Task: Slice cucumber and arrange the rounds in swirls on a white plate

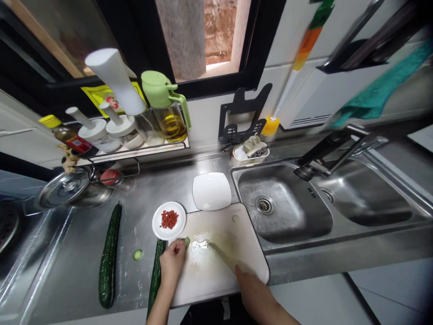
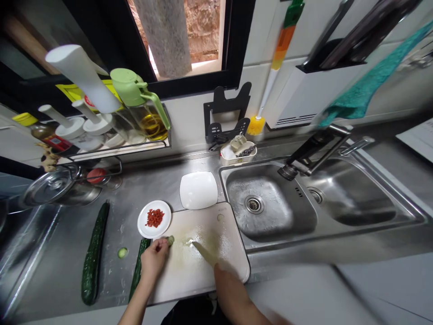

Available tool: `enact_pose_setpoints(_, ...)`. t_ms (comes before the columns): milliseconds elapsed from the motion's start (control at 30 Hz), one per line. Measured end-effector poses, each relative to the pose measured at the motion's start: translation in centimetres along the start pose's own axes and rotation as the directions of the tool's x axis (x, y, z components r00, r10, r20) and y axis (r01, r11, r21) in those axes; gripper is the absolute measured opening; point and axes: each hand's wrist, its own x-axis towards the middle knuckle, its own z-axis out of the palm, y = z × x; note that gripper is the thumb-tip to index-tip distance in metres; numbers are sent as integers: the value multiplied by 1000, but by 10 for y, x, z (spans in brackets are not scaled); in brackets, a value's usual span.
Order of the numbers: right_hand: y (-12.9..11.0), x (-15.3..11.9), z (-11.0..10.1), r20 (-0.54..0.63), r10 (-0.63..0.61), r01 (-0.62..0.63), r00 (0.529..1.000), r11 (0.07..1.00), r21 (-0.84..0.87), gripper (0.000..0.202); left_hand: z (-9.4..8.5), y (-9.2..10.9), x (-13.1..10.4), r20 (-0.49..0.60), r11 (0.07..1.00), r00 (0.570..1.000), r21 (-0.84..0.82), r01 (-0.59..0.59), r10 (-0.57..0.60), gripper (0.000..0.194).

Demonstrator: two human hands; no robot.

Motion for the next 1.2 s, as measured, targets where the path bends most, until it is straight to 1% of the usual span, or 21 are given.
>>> enact_pose_setpoints(133,1,0,-2,-8,5,-5,1000,1000,-4,58,-6,-7,4,-39,999,999,-3,35,-35,27)
enact_pose_setpoints(267,1,-1,-4,-23,22,-21,999,999,41,55,-5,-9,4,-49,999,998,-1,47,-47,23)
enact_pose_setpoints(400,2,-2,-7,-13,27,-26,1000,998,50,49,-3,-10,3,-62,998,997,-2,56,-56,23)
enact_pose_setpoints(467,4,-2,-8,-5,11,-11,1000,997,72,45,-2,-10,3,-69,999,996,-7,54,-54,24)
enact_pose_setpoints(533,8,-4,-9,-11,-38,39,999,991,131,41,-1,-12,3,-76,999,997,-11,32,-33,27)
enact_pose_setpoints(600,13,-8,-9,-52,-116,125,992,969,215,38,0,-14,2,-88,1000,996,-16,-12,10,30)
enact_pose_setpoints(700,21,-18,-9,-179,-202,253,963,909,332,42,3,-19,1,-104,998,993,-21,-65,63,34)
enact_pose_setpoints(767,26,-24,-8,-270,-225,317,936,872,372,47,5,-22,1,-101,997,992,-24,-77,75,38)
enact_pose_setpoints(833,31,-26,-4,-361,-213,350,908,858,375,49,7,-25,1,-93,996,992,-22,-86,83,43)
enact_pose_setpoints(900,34,-22,3,-453,-138,318,881,882,349,50,9,-27,1,-93,995,991,-10,-102,101,49)
enact_pose_setpoints(1000,36,-6,12,-563,-3,190,826,943,273,52,10,-28,2,-111,991,985,17,-131,132,55)
enact_pose_setpoints(1100,34,16,17,-621,78,50,780,981,187,50,10,-28,2,-108,988,983,26,-150,152,58)
enact_pose_setpoints(1200,32,35,19,-653,107,-37,750,992,120,52,9,-27,2,-103,986,980,36,-165,168,58)
